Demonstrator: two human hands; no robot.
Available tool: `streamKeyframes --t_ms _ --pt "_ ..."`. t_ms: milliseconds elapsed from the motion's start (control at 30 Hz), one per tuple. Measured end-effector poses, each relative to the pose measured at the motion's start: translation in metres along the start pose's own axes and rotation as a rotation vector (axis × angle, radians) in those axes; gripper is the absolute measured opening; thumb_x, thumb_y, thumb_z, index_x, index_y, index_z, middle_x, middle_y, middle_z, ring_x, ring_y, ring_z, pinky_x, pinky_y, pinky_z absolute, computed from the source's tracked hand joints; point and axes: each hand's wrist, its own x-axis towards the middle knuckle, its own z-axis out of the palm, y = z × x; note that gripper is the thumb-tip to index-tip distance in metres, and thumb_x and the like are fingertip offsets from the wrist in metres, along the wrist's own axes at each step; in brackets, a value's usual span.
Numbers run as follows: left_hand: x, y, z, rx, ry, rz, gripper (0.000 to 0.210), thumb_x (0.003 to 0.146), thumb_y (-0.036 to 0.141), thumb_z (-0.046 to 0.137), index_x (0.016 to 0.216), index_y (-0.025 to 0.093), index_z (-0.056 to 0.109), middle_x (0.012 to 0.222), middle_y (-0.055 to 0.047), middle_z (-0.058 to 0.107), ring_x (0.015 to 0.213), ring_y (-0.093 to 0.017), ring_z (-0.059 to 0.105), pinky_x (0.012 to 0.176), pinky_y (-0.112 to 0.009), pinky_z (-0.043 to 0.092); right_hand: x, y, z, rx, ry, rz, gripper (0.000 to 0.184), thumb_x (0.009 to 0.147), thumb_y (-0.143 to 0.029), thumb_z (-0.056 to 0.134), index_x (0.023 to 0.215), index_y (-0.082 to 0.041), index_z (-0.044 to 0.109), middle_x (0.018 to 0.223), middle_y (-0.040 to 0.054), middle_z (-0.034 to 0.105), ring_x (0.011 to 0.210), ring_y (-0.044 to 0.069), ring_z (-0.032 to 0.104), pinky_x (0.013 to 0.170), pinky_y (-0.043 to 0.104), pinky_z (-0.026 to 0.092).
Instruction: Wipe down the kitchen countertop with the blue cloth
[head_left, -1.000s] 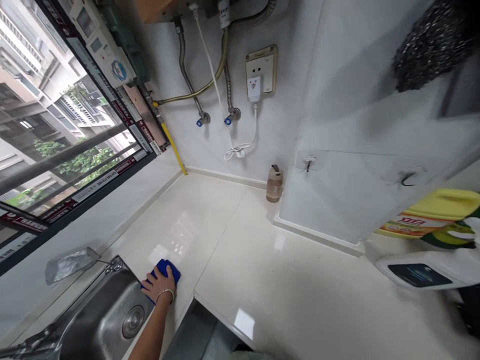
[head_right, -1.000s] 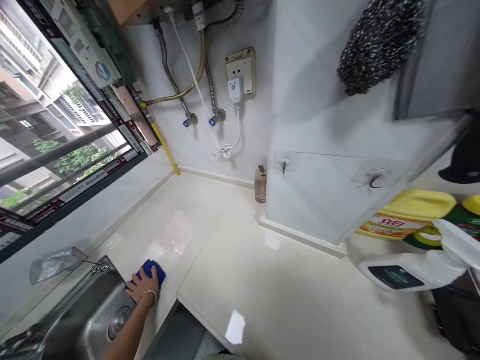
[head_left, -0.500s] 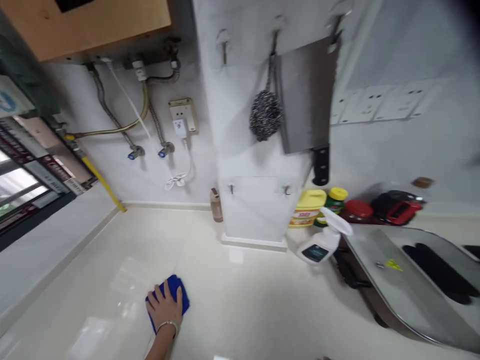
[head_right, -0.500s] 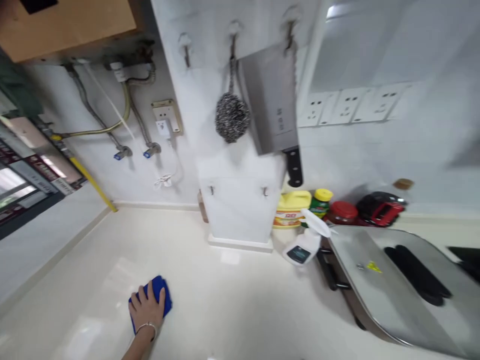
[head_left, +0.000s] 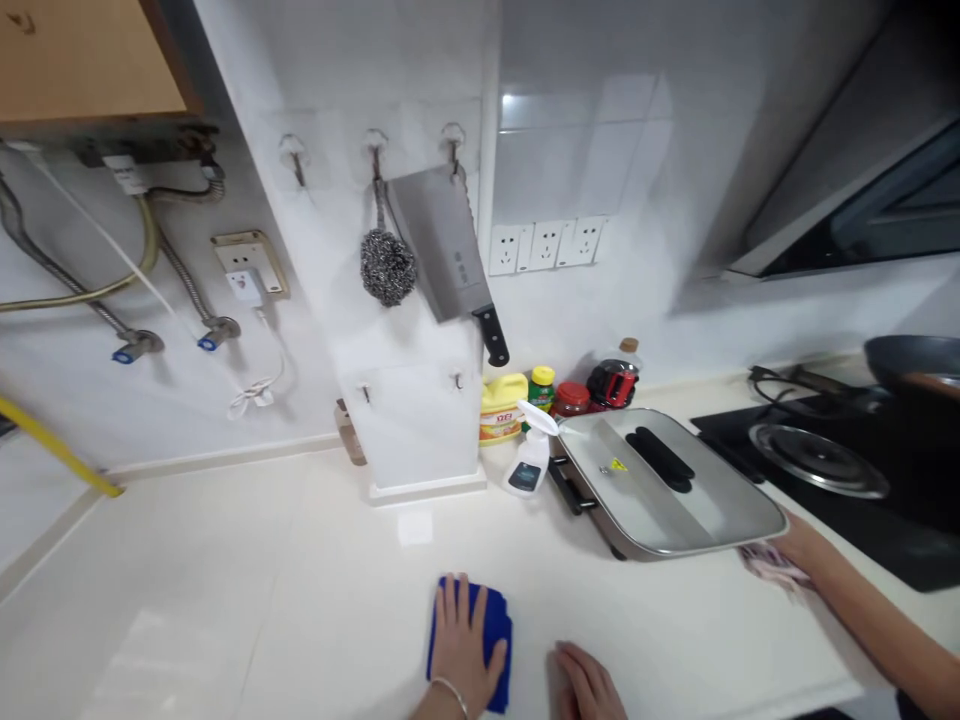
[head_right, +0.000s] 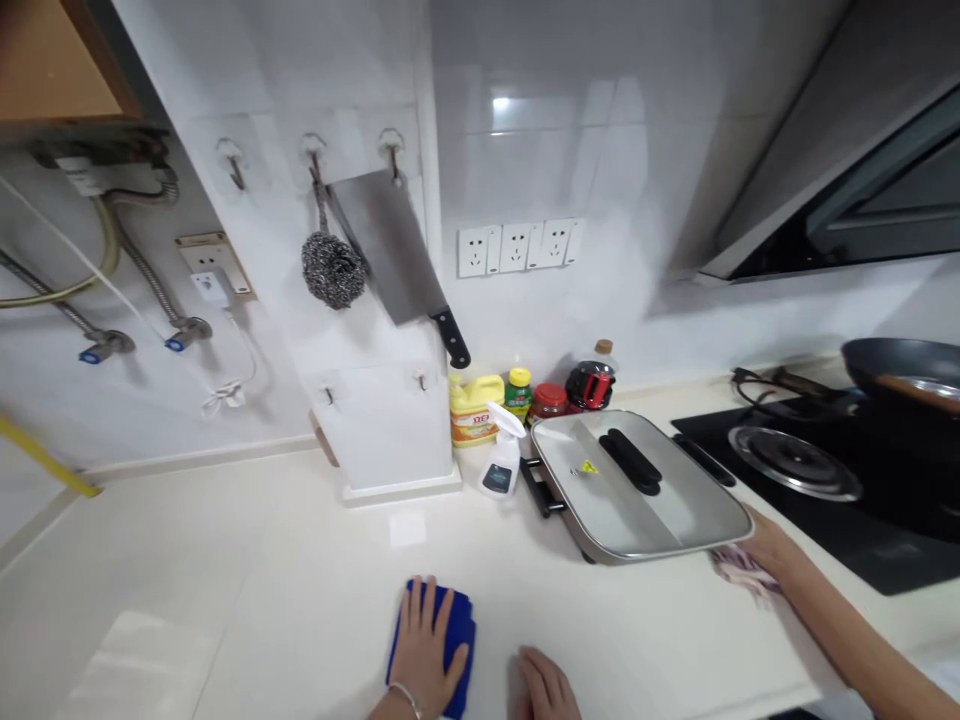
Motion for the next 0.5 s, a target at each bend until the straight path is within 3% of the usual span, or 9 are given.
streamKeyframes --t_ms 133,233,300,400,500 --pt "-0.009 0.028 0.002 -0.134 -0.101 0.213 0.074 0.09 0.056 0.044 0.153 0.028 0.017 0.164 -0.009 0.006 0.148 -0.04 0.0 0.118 -0.068 0.01 -0.001 -0.007 -0.007 -0.008 -0.044 0.051 0.045 0.088 -0.02 0.046 0.132 -0.026 0.048 0.126 0.0088 0.061 0.116 0.023 0.056 0.098 0.044 0.056" --pt "-0.01 0.019 -0.006 -0.227 -0.073 0.239 0.068 0.094 0.049 0.042 0.153 0.026 0.019 0.164 -0.007 0.011 0.15 -0.032 0.005 0.12 -0.06 0.018 0.006 -0.014 -0.012 0.019 -0.046 0.122 0.038 0.09 -0.02 0.042 0.126 -0.024 0.051 0.124 0.009 0.06 0.115 0.022 0.056 0.098 0.045 0.055" --pt "-0.014 -0.001 -0.013 -0.28 -0.005 0.173 0.061 0.097 0.042 0.035 0.153 0.024 0.021 0.163 -0.007 0.016 0.15 -0.026 0.008 0.121 -0.053 0.023 0.015 -0.025 -0.01 0.03 -0.019 0.153 0.039 0.091 -0.02 0.04 0.128 -0.024 0.049 0.123 0.009 0.061 0.113 0.022 0.058 0.095 0.044 0.056" --pt "-0.032 -0.047 -0.026 -0.304 0.155 -0.047 0.057 0.098 0.04 0.03 0.151 0.021 0.027 0.161 -0.008 0.023 0.15 -0.022 0.011 0.122 -0.05 0.023 0.038 -0.059 -0.001 0.031 -0.01 0.093 0.048 0.091 -0.019 0.04 0.139 -0.023 0.04 0.131 0.0108 0.057 0.12 0.023 0.055 0.097 0.044 0.055" --pt "-0.062 -0.099 -0.037 -0.26 0.3 -0.298 0.06 0.095 0.047 0.03 0.147 0.015 0.037 0.159 -0.012 0.028 0.15 -0.024 0.011 0.122 -0.049 0.019 0.06 -0.1 0.015 -0.028 -0.173 -0.075 0.059 0.089 -0.02 0.043 0.146 -0.026 0.032 0.148 0.0093 0.044 0.136 0.029 0.041 0.107 0.055 0.045"
